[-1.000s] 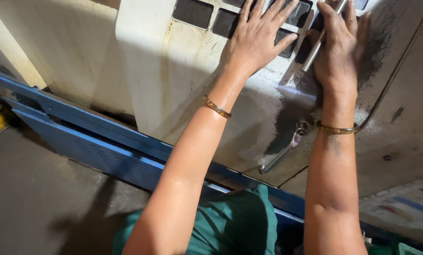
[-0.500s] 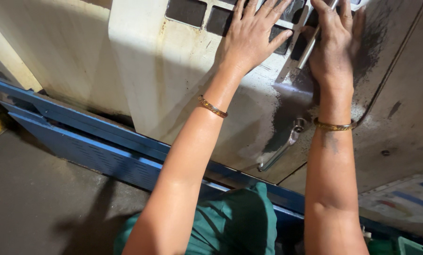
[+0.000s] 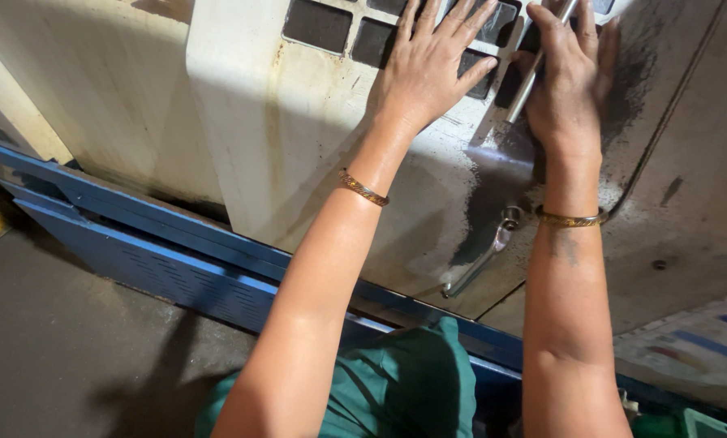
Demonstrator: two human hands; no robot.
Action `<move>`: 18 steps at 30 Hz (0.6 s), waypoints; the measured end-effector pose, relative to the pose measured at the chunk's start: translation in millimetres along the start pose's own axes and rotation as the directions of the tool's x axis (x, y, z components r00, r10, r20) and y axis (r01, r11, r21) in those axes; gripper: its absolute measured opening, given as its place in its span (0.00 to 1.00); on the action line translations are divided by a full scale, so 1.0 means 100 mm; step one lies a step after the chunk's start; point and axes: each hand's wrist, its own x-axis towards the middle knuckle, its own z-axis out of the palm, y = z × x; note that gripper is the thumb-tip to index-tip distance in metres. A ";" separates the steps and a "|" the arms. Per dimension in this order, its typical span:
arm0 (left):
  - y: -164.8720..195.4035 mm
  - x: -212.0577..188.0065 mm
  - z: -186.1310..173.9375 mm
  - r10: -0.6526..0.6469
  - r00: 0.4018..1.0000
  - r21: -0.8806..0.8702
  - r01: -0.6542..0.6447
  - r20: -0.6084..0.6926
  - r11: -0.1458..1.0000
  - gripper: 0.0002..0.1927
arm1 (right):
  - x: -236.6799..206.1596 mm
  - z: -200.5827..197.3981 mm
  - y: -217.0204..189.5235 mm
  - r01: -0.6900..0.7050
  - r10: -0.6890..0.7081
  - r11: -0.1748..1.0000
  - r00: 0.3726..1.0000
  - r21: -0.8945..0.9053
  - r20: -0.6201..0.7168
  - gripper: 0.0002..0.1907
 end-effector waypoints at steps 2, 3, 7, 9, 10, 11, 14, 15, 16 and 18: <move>0.00 0.00 -0.01 0.001 1.000 -0.006 -0.001 0.000 1.000 0.35 | -0.01 0.02 0.02 -0.007 0.007 1.000 1.000 -0.003 0.006 0.23; 0.00 0.00 -0.01 -0.001 1.000 -0.007 0.001 0.009 1.000 0.35 | -0.01 0.03 0.03 -0.012 0.012 1.000 1.000 -0.003 0.009 0.23; 0.00 0.00 -0.04 0.012 1.000 -0.004 -0.012 0.015 1.000 0.35 | -0.02 0.05 0.06 -0.005 0.005 1.000 1.000 -0.001 -0.007 0.22; 0.01 0.00 -0.07 0.019 1.000 -0.005 -0.019 0.008 1.000 0.35 | -0.02 0.06 0.07 0.003 -0.003 1.000 1.000 -0.002 -0.012 0.23; 0.02 0.00 -0.09 0.018 1.000 -0.009 -0.018 0.006 1.000 0.35 | -0.02 0.06 0.07 0.003 -0.004 1.000 1.000 -0.009 -0.011 0.22; 0.03 0.00 -0.12 0.016 1.000 -0.012 -0.016 0.005 1.000 0.35 | -0.01 0.06 0.06 0.004 -0.004 1.000 1.000 -0.016 -0.011 0.21; 0.05 -0.01 -0.23 0.018 0.997 -0.004 -0.017 0.072 1.000 0.37 | -0.01 0.05 0.04 0.008 -0.008 1.000 1.000 -0.018 -0.016 0.21; 0.06 -0.01 -0.26 0.033 0.994 -0.019 -0.031 0.104 0.999 0.40 | 0.00 0.05 0.04 0.010 -0.010 1.000 1.000 -0.015 -0.018 0.21; 0.06 -0.02 -0.30 0.049 0.989 -0.034 -0.045 0.137 0.998 0.42 | 0.00 0.04 0.03 0.007 -0.007 1.000 1.000 -0.018 -0.017 0.21; 0.08 -0.01 -0.36 0.105 0.981 -0.037 -0.100 0.165 0.994 0.47 | 0.00 0.03 0.03 0.002 -0.003 1.000 1.000 -0.026 -0.020 0.20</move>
